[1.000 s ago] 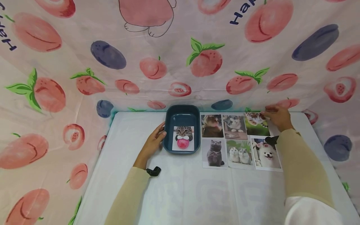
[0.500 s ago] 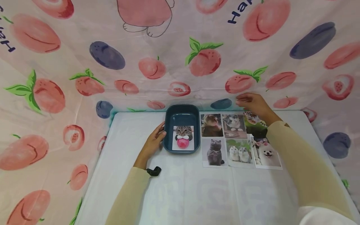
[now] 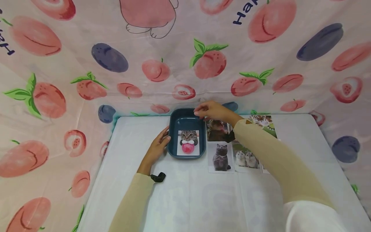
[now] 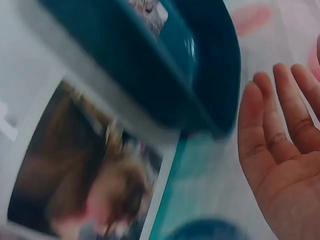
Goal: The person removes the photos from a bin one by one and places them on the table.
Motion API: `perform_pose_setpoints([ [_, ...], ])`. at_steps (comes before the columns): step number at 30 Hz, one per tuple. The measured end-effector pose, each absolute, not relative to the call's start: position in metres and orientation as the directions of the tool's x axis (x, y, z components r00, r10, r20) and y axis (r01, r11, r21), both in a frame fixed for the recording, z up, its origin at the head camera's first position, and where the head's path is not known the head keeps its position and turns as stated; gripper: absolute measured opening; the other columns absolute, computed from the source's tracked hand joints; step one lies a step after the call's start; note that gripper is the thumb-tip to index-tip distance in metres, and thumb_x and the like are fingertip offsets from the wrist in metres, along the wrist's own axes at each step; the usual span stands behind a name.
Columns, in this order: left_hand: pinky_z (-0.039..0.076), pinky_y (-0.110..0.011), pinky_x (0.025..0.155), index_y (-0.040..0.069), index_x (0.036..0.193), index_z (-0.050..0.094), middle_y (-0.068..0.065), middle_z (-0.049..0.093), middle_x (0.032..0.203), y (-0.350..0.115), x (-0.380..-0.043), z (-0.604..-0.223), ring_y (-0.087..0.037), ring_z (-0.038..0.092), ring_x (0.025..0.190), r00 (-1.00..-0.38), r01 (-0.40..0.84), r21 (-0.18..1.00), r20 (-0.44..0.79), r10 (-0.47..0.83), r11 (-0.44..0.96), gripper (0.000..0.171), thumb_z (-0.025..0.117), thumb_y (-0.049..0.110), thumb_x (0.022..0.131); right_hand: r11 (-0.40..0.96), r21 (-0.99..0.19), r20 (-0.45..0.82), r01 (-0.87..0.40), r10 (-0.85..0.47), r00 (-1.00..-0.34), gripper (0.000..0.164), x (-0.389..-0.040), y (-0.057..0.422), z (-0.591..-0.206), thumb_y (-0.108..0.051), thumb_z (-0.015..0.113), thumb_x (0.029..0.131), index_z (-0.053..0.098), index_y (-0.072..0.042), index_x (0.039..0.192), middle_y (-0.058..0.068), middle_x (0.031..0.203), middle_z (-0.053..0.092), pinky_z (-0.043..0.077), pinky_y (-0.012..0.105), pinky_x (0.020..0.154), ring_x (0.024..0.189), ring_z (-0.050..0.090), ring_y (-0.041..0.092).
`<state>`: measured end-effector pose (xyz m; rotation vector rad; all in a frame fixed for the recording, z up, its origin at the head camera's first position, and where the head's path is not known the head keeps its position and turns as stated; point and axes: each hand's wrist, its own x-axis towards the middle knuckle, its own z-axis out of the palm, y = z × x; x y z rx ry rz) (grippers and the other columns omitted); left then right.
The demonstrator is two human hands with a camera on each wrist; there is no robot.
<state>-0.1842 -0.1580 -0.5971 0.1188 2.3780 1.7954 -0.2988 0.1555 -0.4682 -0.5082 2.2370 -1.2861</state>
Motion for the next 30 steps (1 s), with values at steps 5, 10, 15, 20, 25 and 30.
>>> perform_pose_setpoints([
  [5,0.044,-0.048,0.115,0.048,0.154,0.038,-0.001,0.046,0.157,-0.159,-0.184,-0.597,-0.025,0.048,0.144,-0.983,-0.024,0.96,-0.074,0.167,0.279,0.054,0.057,0.047,0.103,0.51,-0.851,-0.267,-0.123,-0.624,-0.735,0.049,-0.301,0.122,-0.473,-0.033,0.07,0.098,0.062,-0.003,0.136,0.014,0.128,0.068,0.057,0.048,0.099,0.118,0.066,0.033],
  [10,0.044,-0.048,0.115,0.049,0.153,0.039,-0.003,0.047,0.156,-0.16,-0.184,-0.597,-0.025,0.048,0.144,-0.982,-0.02,0.966,-0.067,0.175,0.259,0.053,0.057,0.046,0.104,0.596,-0.779,-0.301,-0.197,-0.63,-0.716,0.049,-0.302,0.095,-0.485,-0.035,0.073,0.096,0.064,-0.005,0.134,0.009,0.123,0.071,0.054,0.044,0.102,0.113,0.066,0.026],
  [15,0.044,-0.049,0.115,0.05,0.154,0.038,-0.003,0.046,0.157,-0.16,-0.184,-0.597,-0.025,0.048,0.144,-0.981,-0.025,0.963,-0.075,0.18,0.267,0.054,0.056,0.048,0.103,0.637,-0.748,-0.358,-0.185,-0.623,-0.695,0.045,-0.299,0.075,-0.499,-0.028,0.073,0.095,0.064,-0.002,0.131,0.013,0.12,0.071,0.052,0.043,0.104,0.111,0.065,0.026],
  [20,0.043,-0.05,0.115,0.051,0.153,0.038,-0.001,0.047,0.156,-0.16,-0.183,-0.596,-0.025,0.049,0.143,-0.981,-0.029,0.964,-0.078,0.177,0.265,0.053,0.056,0.05,0.103,0.68,-0.718,-0.423,-0.146,-0.593,-0.685,0.043,-0.293,0.064,-0.508,-0.029,0.074,0.095,0.065,-0.004,0.129,0.012,0.12,0.07,0.053,0.042,0.103,0.108,0.065,0.024],
  [25,0.044,-0.05,0.115,0.051,0.153,0.038,0.0,0.047,0.156,-0.16,-0.184,-0.595,-0.023,0.049,0.143,-0.981,-0.027,0.965,-0.077,0.181,0.262,0.054,0.056,0.051,0.102,0.681,-0.722,-0.431,-0.121,-0.581,-0.691,0.045,-0.291,0.06,-0.511,-0.031,0.074,0.095,0.065,-0.004,0.129,0.012,0.121,0.069,0.053,0.042,0.103,0.109,0.065,0.024],
  [30,0.043,-0.05,0.115,0.052,0.152,0.039,0.0,0.047,0.157,-0.159,-0.184,-0.595,-0.024,0.049,0.143,-0.979,-0.038,0.967,-0.086,0.183,0.252,0.052,0.057,0.05,0.103,0.698,-0.706,-0.453,-0.116,-0.571,-0.685,0.045,-0.292,0.058,-0.514,-0.03,0.073,0.095,0.064,-0.004,0.132,0.013,0.128,0.067,0.05,0.043,0.108,0.116,0.062,0.025],
])
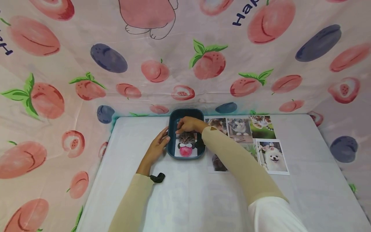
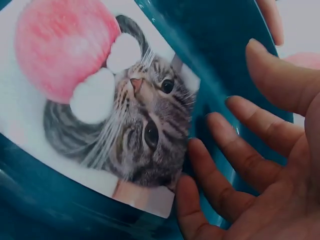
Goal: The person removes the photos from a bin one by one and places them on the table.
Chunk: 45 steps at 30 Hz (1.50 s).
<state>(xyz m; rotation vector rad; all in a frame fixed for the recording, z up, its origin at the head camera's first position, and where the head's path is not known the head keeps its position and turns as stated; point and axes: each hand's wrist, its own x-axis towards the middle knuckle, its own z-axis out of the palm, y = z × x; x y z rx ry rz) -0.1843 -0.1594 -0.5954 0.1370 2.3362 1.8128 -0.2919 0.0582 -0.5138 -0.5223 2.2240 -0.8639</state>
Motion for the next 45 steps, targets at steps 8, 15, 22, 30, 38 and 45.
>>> perform_pose_setpoints([
  [8,0.042,-0.049,0.116,0.053,0.151,0.038,0.0,0.047,0.156,-0.159,-0.184,-0.594,-0.023,0.048,0.143,-0.981,-0.038,0.966,-0.085,0.174,0.255,0.052,0.057,0.047,0.104,0.754,-0.649,-0.502,-0.104,-0.526,-0.686,0.027,-0.291,0.062,-0.509,-0.019,0.07,0.096,0.072,-0.008,0.121,0.011,0.117,0.069,0.061,0.036,0.077,0.101,0.063,0.022],
  [15,0.043,-0.048,0.116,0.05,0.152,0.039,-0.001,0.048,0.155,-0.159,-0.185,-0.595,-0.023,0.05,0.142,-0.982,-0.034,0.968,-0.079,0.173,0.248,0.052,0.057,0.046,0.104,0.702,-0.702,-0.458,-0.121,-0.575,-0.678,0.022,-0.284,0.067,-0.497,-0.011,0.068,0.096,0.075,-0.011,0.117,0.007,0.106,0.071,0.05,0.025,0.052,0.083,0.06,0.017],
  [22,0.043,-0.048,0.116,0.047,0.154,0.039,-0.003,0.047,0.156,-0.159,-0.184,-0.594,-0.025,0.049,0.143,-0.981,-0.027,0.968,-0.073,0.179,0.248,0.053,0.057,0.044,0.104,0.625,-0.775,-0.374,-0.09,-0.569,-0.732,0.011,-0.276,0.072,-0.497,-0.017,0.075,0.094,0.074,-0.012,0.103,0.004,0.096,0.077,0.049,0.028,0.054,0.077,0.061,0.017],
  [30,0.043,-0.049,0.115,0.046,0.154,0.039,-0.004,0.047,0.156,-0.159,-0.185,-0.597,-0.026,0.049,0.143,-0.981,-0.011,0.97,-0.057,0.186,0.242,0.053,0.057,0.042,0.105,0.643,-0.753,-0.336,-0.143,-0.562,-0.756,0.02,-0.262,0.081,-0.496,-0.024,0.063,0.103,0.075,-0.024,0.12,0.008,0.118,0.07,0.058,0.029,0.065,0.091,0.063,0.021],
  [38,0.044,-0.048,0.115,0.053,0.151,0.04,0.0,0.048,0.155,-0.159,-0.185,-0.597,-0.024,0.049,0.143,-0.983,-0.02,0.967,-0.066,0.174,0.255,0.05,0.057,0.045,0.104,0.624,-0.78,-0.42,-0.055,-0.586,-0.692,0.052,-0.245,0.094,-0.493,-0.01,0.064,0.1,0.055,-0.033,0.146,0.013,0.149,0.049,0.063,0.039,0.064,0.087,0.069,0.025],
  [45,0.042,-0.05,0.117,0.056,0.149,0.039,0.001,0.047,0.156,-0.158,-0.184,-0.596,-0.023,0.049,0.143,-0.983,-0.044,0.963,-0.089,0.16,0.267,0.051,0.058,0.047,0.103,0.593,-0.804,-0.345,-0.031,-0.509,-0.789,0.045,-0.235,0.102,-0.5,-0.016,0.069,0.099,0.052,-0.03,0.139,0.013,0.142,0.048,0.063,0.039,0.062,0.077,0.07,0.025],
])
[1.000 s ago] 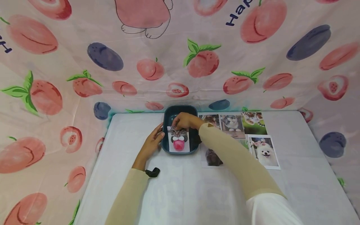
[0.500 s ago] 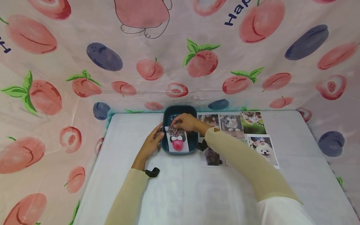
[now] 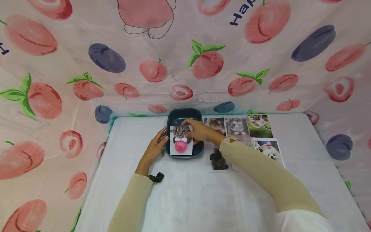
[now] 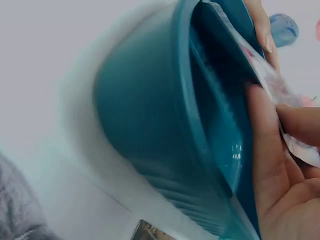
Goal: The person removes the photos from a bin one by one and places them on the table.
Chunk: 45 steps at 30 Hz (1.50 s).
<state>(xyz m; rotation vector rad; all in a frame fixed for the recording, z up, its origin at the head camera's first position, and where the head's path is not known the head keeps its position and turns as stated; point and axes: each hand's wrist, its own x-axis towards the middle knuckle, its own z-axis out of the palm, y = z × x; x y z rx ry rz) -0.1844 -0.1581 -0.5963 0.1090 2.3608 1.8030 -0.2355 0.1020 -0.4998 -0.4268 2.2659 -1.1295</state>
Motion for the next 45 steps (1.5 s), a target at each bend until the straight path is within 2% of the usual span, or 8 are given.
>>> perform_pose_setpoints([
  [9,0.041,-0.051,0.117,0.057,0.15,0.038,0.003,0.046,0.157,-0.159,-0.184,-0.598,-0.023,0.048,0.144,-0.982,-0.051,0.961,-0.098,0.16,0.272,0.051,0.056,0.052,0.102,0.544,-0.838,-0.244,-0.053,-0.46,-0.854,0.043,-0.228,0.114,-0.505,-0.026,0.067,0.101,0.057,-0.033,0.142,0.014,0.142,0.053,0.062,0.038,0.059,0.072,0.07,0.024],
  [13,0.041,-0.052,0.117,0.054,0.151,0.038,0.001,0.045,0.158,-0.159,-0.184,-0.598,-0.024,0.047,0.145,-0.982,-0.038,0.963,-0.086,0.168,0.269,0.052,0.056,0.052,0.102,0.53,-0.845,-0.209,-0.067,-0.443,-0.872,0.039,-0.225,0.122,-0.51,-0.032,0.065,0.101,0.056,-0.037,0.139,0.014,0.114,0.061,0.062,0.043,0.059,0.065,0.063,0.024],
  [16,0.041,-0.051,0.117,0.053,0.152,0.038,0.001,0.045,0.158,-0.159,-0.184,-0.599,-0.024,0.047,0.145,-0.982,-0.033,0.964,-0.08,0.17,0.264,0.053,0.057,0.051,0.102,0.533,-0.841,-0.172,-0.09,-0.421,-0.891,0.036,-0.222,0.131,-0.512,-0.036,0.065,0.1,0.058,-0.037,0.136,0.012,0.094,0.059,0.059,0.048,0.058,0.058,0.054,0.025],
  [22,0.041,-0.049,0.117,0.053,0.152,0.038,0.002,0.045,0.157,-0.158,-0.185,-0.6,-0.022,0.047,0.145,-0.981,-0.017,0.967,-0.065,0.182,0.255,0.052,0.056,0.048,0.103,0.509,-0.858,-0.139,-0.072,-0.365,-0.921,0.036,-0.217,0.157,-0.514,-0.041,0.067,0.098,0.062,-0.033,0.132,0.011,0.076,0.05,0.048,0.039,0.049,0.052,0.044,0.022],
  [25,0.042,-0.049,0.117,0.051,0.153,0.038,0.002,0.045,0.157,-0.159,-0.185,-0.599,-0.022,0.047,0.144,-0.981,-0.01,0.966,-0.059,0.184,0.257,0.052,0.056,0.047,0.104,0.494,-0.868,-0.142,-0.041,-0.326,-0.935,0.04,-0.216,0.176,-0.515,-0.043,0.068,0.097,0.061,-0.029,0.134,0.011,0.085,0.056,0.049,0.041,0.049,0.051,0.043,0.021],
  [35,0.042,-0.049,0.116,0.043,0.157,0.037,-0.001,0.045,0.158,-0.159,-0.185,-0.598,-0.024,0.047,0.144,-0.98,-0.004,0.966,-0.055,0.189,0.26,0.056,0.055,0.046,0.104,0.534,-0.846,-0.16,0.019,-0.219,-0.963,0.048,-0.215,0.273,-0.521,-0.049,0.067,0.096,0.062,-0.023,0.136,0.011,0.134,0.058,0.05,0.041,0.052,0.058,0.047,0.023],
  [40,0.042,-0.05,0.116,0.043,0.157,0.037,-0.001,0.045,0.158,-0.159,-0.185,-0.598,-0.025,0.047,0.145,-0.979,0.001,0.967,-0.051,0.196,0.254,0.056,0.055,0.048,0.104,0.608,-0.793,-0.172,0.049,-0.145,-0.974,0.055,-0.212,0.324,-0.52,-0.054,0.064,0.096,0.061,-0.018,0.138,0.014,0.148,0.05,0.056,0.037,0.064,0.087,0.059,0.014],
  [45,0.043,-0.05,0.116,0.045,0.156,0.037,0.001,0.045,0.158,-0.159,-0.184,-0.597,-0.024,0.047,0.145,-0.98,-0.008,0.966,-0.059,0.191,0.258,0.056,0.056,0.049,0.103,0.66,-0.739,-0.23,0.135,-0.058,-0.972,0.066,-0.208,0.379,-0.526,-0.062,0.062,0.093,0.057,-0.018,0.142,0.018,0.154,0.043,0.056,0.032,0.07,0.111,0.053,0.027],
])
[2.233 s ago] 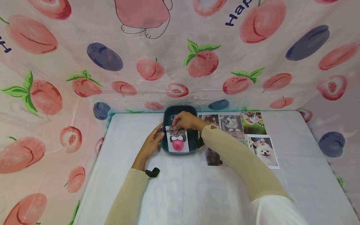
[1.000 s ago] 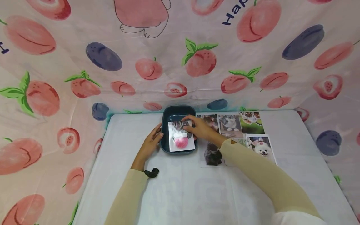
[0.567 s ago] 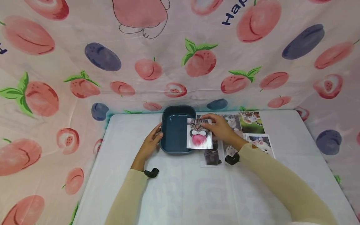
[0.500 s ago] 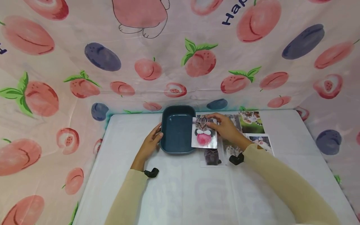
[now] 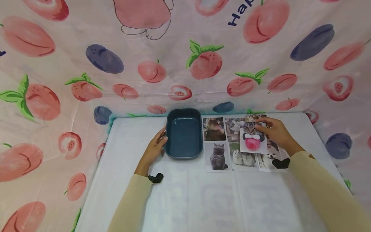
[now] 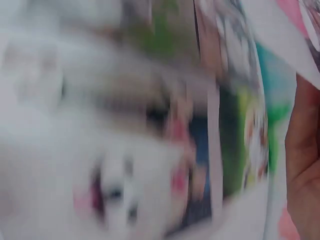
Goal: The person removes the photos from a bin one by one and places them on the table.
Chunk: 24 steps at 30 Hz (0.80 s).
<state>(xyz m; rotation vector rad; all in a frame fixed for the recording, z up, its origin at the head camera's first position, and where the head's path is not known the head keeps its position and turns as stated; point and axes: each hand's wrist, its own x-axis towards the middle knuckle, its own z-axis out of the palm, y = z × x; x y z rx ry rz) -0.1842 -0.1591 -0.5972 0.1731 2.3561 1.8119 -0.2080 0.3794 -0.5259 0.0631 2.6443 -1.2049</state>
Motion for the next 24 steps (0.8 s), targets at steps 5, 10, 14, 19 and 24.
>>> perform_pose_setpoints([
  [5,0.042,-0.05,0.117,0.045,0.156,0.037,0.001,0.045,0.158,-0.16,-0.184,-0.597,-0.024,0.047,0.145,-0.98,-0.008,0.967,-0.059,0.193,0.253,0.057,0.056,0.05,0.103,0.689,-0.696,-0.257,0.203,0.025,-0.966,0.068,-0.201,0.429,-0.531,-0.065,0.061,0.092,0.059,-0.017,0.139,0.014,0.131,0.055,0.053,0.028,0.067,0.102,0.054,0.024],
  [10,0.042,-0.051,0.116,0.044,0.157,0.036,0.0,0.044,0.159,-0.16,-0.184,-0.598,-0.025,0.047,0.145,-0.98,-0.008,0.968,-0.058,0.192,0.252,0.057,0.056,0.049,0.103,0.71,-0.664,-0.251,0.236,0.086,-0.964,0.057,-0.192,0.469,-0.531,-0.065,0.059,0.094,0.064,-0.022,0.132,0.004,0.091,0.052,0.047,0.033,0.058,0.075,0.047,0.02],
  [14,0.042,-0.051,0.116,0.045,0.156,0.036,-0.001,0.044,0.159,-0.159,-0.185,-0.598,-0.025,0.046,0.145,-0.979,-0.009,0.969,-0.059,0.195,0.248,0.056,0.055,0.048,0.104,0.743,-0.617,-0.255,0.259,0.124,-0.959,0.065,-0.189,0.492,-0.534,-0.07,0.055,0.093,0.062,-0.019,0.132,0.008,0.092,0.049,0.044,0.034,0.056,0.074,0.046,0.022],
  [19,0.042,-0.05,0.116,0.048,0.155,0.036,-0.002,0.044,0.159,-0.159,-0.184,-0.597,-0.025,0.046,0.146,-0.978,-0.005,0.97,-0.055,0.2,0.244,0.054,0.055,0.048,0.104,0.756,-0.581,-0.265,0.3,0.172,-0.949,0.085,-0.184,0.513,-0.545,-0.071,0.048,0.095,0.052,0.001,0.139,0.029,0.118,0.047,0.051,0.05,0.071,0.099,0.044,0.04],
  [24,0.043,-0.051,0.115,0.052,0.153,0.037,-0.002,0.044,0.159,-0.16,-0.184,-0.597,-0.025,0.046,0.145,-0.978,-0.013,0.969,-0.063,0.199,0.246,0.053,0.056,0.049,0.103,0.756,-0.546,-0.312,0.361,0.217,-0.925,0.091,-0.178,0.527,-0.558,-0.073,0.044,0.095,0.049,0.005,0.141,0.039,0.14,0.036,0.033,0.078,0.097,0.12,0.033,0.056],
])
